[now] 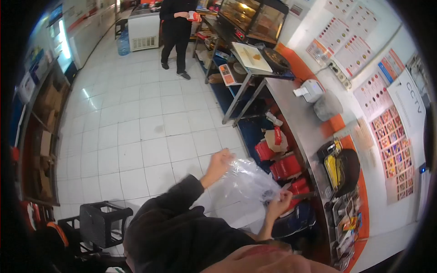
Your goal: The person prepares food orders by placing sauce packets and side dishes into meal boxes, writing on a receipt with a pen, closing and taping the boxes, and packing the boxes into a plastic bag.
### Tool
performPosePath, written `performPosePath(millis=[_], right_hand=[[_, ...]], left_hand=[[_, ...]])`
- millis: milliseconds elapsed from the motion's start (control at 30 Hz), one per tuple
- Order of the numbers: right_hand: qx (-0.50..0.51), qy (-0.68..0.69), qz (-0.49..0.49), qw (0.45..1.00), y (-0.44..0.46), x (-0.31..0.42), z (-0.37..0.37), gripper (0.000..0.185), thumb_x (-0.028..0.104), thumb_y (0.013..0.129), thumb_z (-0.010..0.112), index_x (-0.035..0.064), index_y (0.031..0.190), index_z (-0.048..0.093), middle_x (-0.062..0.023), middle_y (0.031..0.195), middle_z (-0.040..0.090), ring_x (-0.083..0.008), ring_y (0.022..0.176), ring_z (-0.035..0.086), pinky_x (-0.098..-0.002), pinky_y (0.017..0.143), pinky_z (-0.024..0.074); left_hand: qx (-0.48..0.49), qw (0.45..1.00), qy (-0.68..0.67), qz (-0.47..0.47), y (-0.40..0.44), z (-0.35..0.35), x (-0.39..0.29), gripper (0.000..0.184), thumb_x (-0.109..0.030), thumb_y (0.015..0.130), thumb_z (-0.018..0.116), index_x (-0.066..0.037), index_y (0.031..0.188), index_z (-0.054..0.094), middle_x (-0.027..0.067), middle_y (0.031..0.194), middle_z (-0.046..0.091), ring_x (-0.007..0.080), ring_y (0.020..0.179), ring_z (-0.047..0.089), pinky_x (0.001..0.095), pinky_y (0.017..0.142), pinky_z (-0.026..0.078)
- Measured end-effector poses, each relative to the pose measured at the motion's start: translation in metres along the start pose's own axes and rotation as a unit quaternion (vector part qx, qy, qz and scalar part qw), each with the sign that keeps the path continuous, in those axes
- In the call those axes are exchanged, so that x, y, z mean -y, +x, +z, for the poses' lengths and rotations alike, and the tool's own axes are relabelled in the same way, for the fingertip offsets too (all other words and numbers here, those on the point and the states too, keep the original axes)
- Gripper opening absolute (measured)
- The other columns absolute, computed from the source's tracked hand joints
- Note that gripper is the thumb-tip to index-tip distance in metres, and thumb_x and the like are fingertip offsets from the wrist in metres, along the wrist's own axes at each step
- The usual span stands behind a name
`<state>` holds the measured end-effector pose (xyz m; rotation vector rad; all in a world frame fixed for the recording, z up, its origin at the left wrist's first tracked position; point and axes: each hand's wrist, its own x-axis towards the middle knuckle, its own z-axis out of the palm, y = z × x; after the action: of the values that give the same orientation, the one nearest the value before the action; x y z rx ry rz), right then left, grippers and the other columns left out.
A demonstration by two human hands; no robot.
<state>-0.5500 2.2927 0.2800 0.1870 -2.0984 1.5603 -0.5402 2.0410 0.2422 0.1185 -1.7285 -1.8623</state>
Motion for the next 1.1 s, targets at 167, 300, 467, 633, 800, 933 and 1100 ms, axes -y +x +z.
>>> performPosePath(millis=[167, 300, 467, 633, 800, 933, 1100], right_hand=[[0.129, -0.266, -0.122, 0.948, -0.04, -0.08, -0.014, 0.032, 0.01, 0.081, 0.062, -0.0019, 0.109, 0.051, -0.0152, 0.093, 0.055, -0.0273, 0.081, 0.053, -0.0365, 0.074, 0.0441], [-0.084, -0.396, -0.089, 0.91, 0.011, -0.024, -0.081, 0.03, 0.017, 0.085, 0.064, 0.0011, 0.107, 0.052, -0.0182, 0.094, 0.057, -0.0356, 0.091, 0.053, -0.0454, 0.08, 0.0411], [0.098, -0.218, 0.061, 0.969, -0.039, 0.018, -0.032, 0.018, 0.011, 0.084, 0.063, 0.0025, 0.098, 0.055, -0.0148, 0.085, 0.058, -0.0317, 0.081, 0.057, -0.0399, 0.072, 0.0444], [-0.316, -0.169, 0.101, 0.928, -0.065, 0.009, -0.138, 0.019, 0.008, 0.085, 0.063, 0.0021, 0.1, 0.053, -0.0098, 0.087, 0.056, -0.0203, 0.081, 0.055, -0.0325, 0.074, 0.0446], [-0.429, 0.052, 0.052, 0.9, -0.104, 0.038, -0.142, 0.014, 0.011, 0.094, 0.047, 0.0037, 0.102, 0.055, -0.0077, 0.09, 0.057, -0.0163, 0.085, 0.057, -0.0278, 0.079, 0.0455], [-0.357, -0.034, 0.167, 0.918, -0.169, 0.086, -0.101, 0.022, 0.017, 0.078, 0.07, 0.0024, 0.087, 0.057, -0.0056, 0.082, 0.058, -0.016, 0.078, 0.055, -0.0308, 0.07, 0.0451], [-0.6, -0.232, 0.103, 0.758, -0.317, 0.083, -0.17, 0.025, 0.009, 0.078, 0.068, 0.0043, 0.065, 0.048, -0.0024, 0.068, 0.049, -0.0104, 0.067, 0.046, -0.0294, 0.06, 0.0395]], left_hand=[[0.111, 0.971, 0.163, 0.139, -0.014, 0.028, -0.005, 0.019, -0.008, 0.088, 0.057, -0.004, 0.075, 0.044, 0.0052, 0.061, 0.042, 0.0095, 0.057, 0.043, 0.028, 0.054, 0.041], [-0.061, 0.997, 0.029, -0.023, 0.043, -0.033, -0.013, 0.022, -0.017, 0.092, 0.057, -0.004, 0.078, 0.045, 0.0012, 0.063, 0.039, 0.0069, 0.057, 0.038, 0.0248, 0.052, 0.036], [0.176, 0.983, 0.045, -0.013, -0.02, 0.049, -0.02, 0.021, -0.016, 0.093, 0.056, -0.001, 0.08, 0.052, 0.0041, 0.061, 0.047, 0.0098, 0.056, 0.043, 0.0276, 0.054, 0.041], [0.092, 0.977, 0.1, 0.162, 0.037, -0.002, 0.022, 0.005, -0.006, 0.091, 0.046, -0.002, 0.09, 0.049, 0.007, 0.09, 0.053, 0.0182, 0.082, 0.053, 0.0315, 0.079, 0.049], [0.227, 0.924, -0.248, -0.182, -0.024, 0.133, -0.039, 0.025, -0.019, 0.089, 0.056, -0.003, 0.108, 0.053, 0.0112, 0.105, 0.058, 0.0235, 0.096, 0.057, 0.0398, 0.081, 0.051], [0.527, 0.832, -0.11, -0.133, -0.157, 0.155, -0.044, 0.028, -0.008, 0.085, 0.059, 0.002, 0.11, 0.053, 0.0126, 0.112, 0.057, 0.0232, 0.106, 0.055, 0.037, 0.088, 0.049], [0.554, 0.804, -0.134, -0.17, -0.112, 0.168, -0.001, 0.028, -0.018, 0.087, 0.05, 0.003, 0.104, 0.058, 0.0161, 0.094, 0.061, 0.0253, 0.083, 0.061, 0.0358, 0.077, 0.052]])
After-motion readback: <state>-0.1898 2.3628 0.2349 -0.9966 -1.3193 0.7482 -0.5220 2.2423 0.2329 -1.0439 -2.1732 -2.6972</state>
